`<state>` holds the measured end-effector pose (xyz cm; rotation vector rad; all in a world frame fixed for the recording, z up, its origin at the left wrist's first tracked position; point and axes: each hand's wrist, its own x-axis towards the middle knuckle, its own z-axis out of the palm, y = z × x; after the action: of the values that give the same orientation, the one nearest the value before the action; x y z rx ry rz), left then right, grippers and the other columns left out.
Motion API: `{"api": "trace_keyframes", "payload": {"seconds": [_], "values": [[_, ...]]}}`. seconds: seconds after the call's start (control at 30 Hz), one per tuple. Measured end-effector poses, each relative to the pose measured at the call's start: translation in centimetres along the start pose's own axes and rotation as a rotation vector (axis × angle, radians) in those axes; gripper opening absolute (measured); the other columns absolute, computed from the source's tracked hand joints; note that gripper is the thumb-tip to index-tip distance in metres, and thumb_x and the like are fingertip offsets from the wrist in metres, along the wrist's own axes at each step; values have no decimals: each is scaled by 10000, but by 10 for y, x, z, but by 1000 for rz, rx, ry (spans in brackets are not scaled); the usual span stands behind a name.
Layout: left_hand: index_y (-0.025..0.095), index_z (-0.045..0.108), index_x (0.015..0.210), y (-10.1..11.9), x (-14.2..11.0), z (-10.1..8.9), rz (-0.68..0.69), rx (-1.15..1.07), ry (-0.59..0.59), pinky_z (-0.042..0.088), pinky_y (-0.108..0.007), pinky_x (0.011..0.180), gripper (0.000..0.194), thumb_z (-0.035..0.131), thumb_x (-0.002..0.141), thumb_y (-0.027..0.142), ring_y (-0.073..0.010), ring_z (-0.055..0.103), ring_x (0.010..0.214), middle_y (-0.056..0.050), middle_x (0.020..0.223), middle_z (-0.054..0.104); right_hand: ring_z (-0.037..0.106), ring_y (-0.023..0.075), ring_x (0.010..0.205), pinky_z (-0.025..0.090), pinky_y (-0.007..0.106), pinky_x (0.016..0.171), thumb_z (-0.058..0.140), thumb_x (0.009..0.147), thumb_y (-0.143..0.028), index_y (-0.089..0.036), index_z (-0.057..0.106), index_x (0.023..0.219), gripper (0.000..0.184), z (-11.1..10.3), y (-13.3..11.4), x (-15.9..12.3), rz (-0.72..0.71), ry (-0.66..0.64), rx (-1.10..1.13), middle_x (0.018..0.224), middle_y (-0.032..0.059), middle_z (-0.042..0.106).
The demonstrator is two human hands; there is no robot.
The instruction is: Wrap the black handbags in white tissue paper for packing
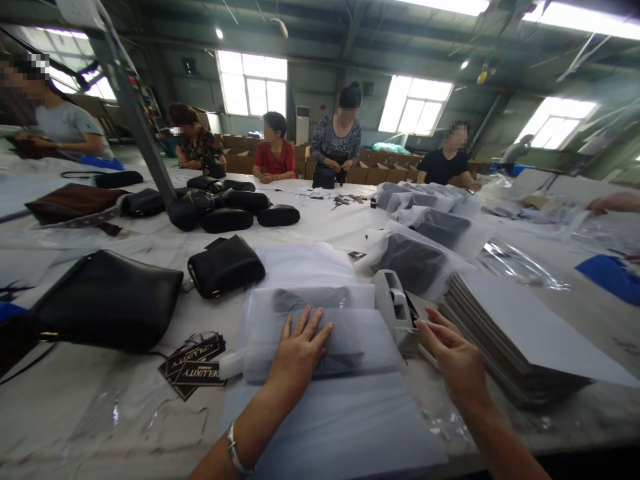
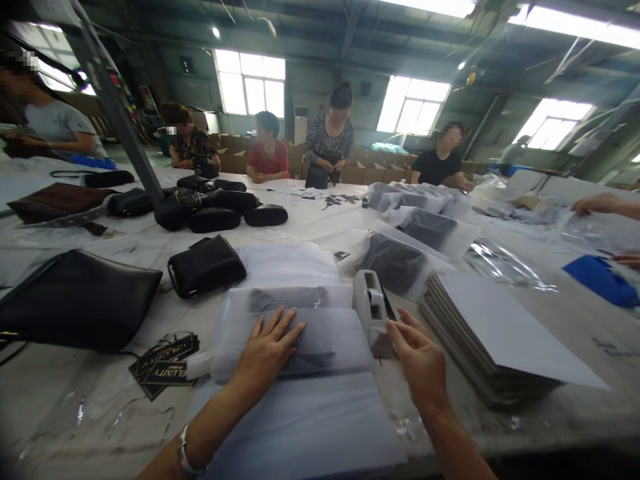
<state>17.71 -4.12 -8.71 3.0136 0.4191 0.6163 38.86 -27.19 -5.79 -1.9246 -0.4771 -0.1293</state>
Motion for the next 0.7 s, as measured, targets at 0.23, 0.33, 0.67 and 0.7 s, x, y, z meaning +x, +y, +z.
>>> {"api": "trace_keyframes", "payload": {"seconds": [0.23,0.33,0.67,0.7], "values": [[332,516,1378,0,1,1,3,0,4,378,-620,1082,450,560,944,222,-322,355,1421,-28,1541,394,708,268,922,611,362,810,849,590,-524,-202,785,867,430,3,13,-35,432,-51,415,970,88,758],[334,510,1382,0,0,0,-1,0,-2,364,-621,1091,454,563,944,227,-317,338,1430,-20,1547,383,701,204,684,615,291,649,904,459,-506,-167,781,806,500,4,28,-35,549,-83,454,797,79,758],[282,393,1467,-2,2,-6,-18,-94,-23,371,-615,1092,585,583,921,190,-318,332,1432,-54,1556,365,709,203,762,586,282,708,628,864,-478,-238,769,1018,318,-38,-1,-7,-315,-362,-229,930,52,757],[267,373,1478,-4,3,-8,-23,-122,-17,375,-607,1094,600,582,921,188,-315,348,1425,-69,1563,352,710,196,799,580,270,731,602,897,-436,-250,762,1039,283,-37,-13,-2,-437,-431,-246,953,47,753]]}}
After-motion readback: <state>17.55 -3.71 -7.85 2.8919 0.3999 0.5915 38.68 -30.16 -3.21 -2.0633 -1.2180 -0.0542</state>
